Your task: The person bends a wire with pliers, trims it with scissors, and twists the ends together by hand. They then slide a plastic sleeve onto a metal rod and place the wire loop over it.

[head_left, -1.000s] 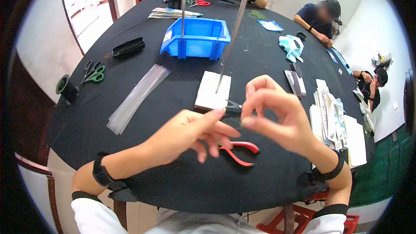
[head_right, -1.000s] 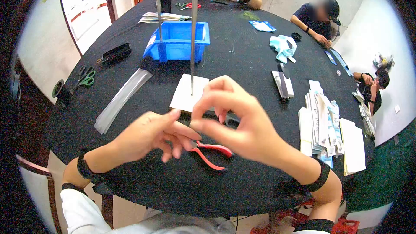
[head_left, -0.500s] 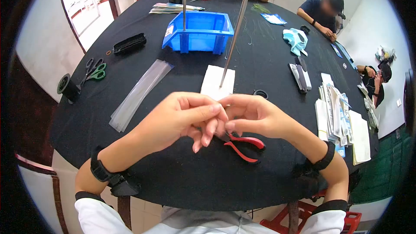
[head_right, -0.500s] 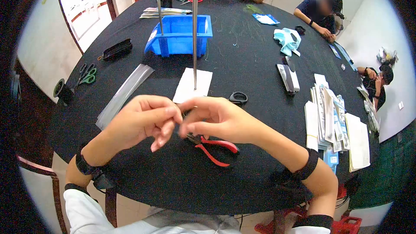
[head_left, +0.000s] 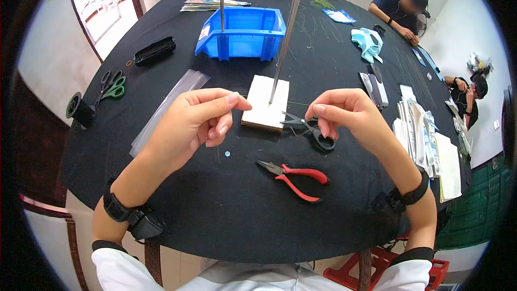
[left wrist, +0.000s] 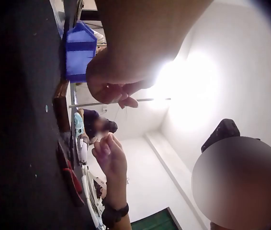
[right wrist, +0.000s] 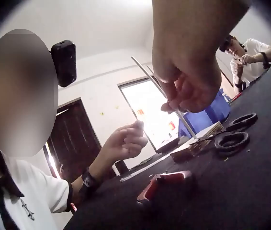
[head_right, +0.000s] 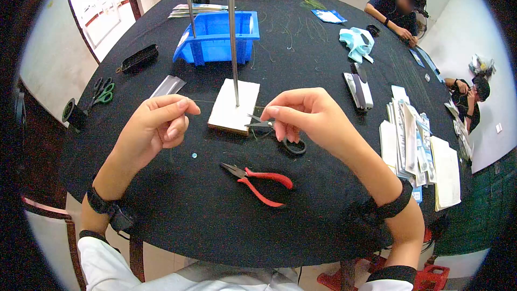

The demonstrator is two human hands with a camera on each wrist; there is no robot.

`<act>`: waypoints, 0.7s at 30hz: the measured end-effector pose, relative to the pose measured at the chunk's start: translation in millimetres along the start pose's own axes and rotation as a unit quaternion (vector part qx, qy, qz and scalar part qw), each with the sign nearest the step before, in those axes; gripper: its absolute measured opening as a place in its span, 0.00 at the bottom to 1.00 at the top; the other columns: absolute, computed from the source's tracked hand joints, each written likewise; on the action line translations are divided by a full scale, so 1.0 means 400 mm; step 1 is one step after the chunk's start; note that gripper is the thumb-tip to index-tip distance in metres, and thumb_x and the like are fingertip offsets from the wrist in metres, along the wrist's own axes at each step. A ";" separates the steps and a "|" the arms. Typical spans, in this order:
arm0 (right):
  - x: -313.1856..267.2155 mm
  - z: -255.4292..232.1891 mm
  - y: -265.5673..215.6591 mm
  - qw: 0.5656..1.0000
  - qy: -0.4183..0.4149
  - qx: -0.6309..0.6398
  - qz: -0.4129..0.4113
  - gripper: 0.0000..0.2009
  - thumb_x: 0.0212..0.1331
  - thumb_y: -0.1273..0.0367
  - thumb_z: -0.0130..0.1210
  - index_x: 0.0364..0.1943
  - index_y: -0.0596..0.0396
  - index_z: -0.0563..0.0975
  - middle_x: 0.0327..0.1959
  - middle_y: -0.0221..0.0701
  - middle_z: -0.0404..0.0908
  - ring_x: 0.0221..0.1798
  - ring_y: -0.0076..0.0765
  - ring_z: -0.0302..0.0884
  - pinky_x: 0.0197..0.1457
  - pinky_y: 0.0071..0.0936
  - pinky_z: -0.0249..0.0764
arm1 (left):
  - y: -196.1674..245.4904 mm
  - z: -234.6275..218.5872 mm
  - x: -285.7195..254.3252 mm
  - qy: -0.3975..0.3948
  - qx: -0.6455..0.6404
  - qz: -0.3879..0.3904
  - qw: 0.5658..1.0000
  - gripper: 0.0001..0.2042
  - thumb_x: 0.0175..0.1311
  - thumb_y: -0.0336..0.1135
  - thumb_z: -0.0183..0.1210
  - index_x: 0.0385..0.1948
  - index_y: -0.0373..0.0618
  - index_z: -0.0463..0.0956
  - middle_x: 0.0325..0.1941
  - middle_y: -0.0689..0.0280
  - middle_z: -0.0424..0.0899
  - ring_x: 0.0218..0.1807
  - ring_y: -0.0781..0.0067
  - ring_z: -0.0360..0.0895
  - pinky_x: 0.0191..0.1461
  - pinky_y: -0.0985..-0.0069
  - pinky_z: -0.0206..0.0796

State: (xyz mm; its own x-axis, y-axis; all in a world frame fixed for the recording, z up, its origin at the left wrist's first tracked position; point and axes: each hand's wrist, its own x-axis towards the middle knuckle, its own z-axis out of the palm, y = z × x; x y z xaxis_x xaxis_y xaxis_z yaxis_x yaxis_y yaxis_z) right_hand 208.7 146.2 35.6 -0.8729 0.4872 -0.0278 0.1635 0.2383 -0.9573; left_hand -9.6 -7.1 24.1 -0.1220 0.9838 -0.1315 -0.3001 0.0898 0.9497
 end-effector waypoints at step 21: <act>-0.046 0.106 -0.047 0.983 -0.178 -0.045 -0.015 0.05 0.57 0.73 0.52 0.31 0.61 0.78 0.17 0.25 0.73 0.18 0.15 0.67 0.21 0.13 0.62 | -0.071 0.056 -0.012 -0.059 0.198 0.071 0.976 0.12 0.63 0.33 0.50 0.39 0.34 0.77 0.41 0.57 0.80 0.41 0.73 0.78 0.31 0.80 0.75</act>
State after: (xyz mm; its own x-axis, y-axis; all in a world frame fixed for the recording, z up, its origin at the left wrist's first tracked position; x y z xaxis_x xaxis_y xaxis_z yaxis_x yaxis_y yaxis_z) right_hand 202.3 97.0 41.7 -0.9809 0.1573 -0.1142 0.1611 0.3291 -0.9305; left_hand 20.9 -10.8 4.2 -0.0179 0.9996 0.0201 0.1043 -0.0181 0.9944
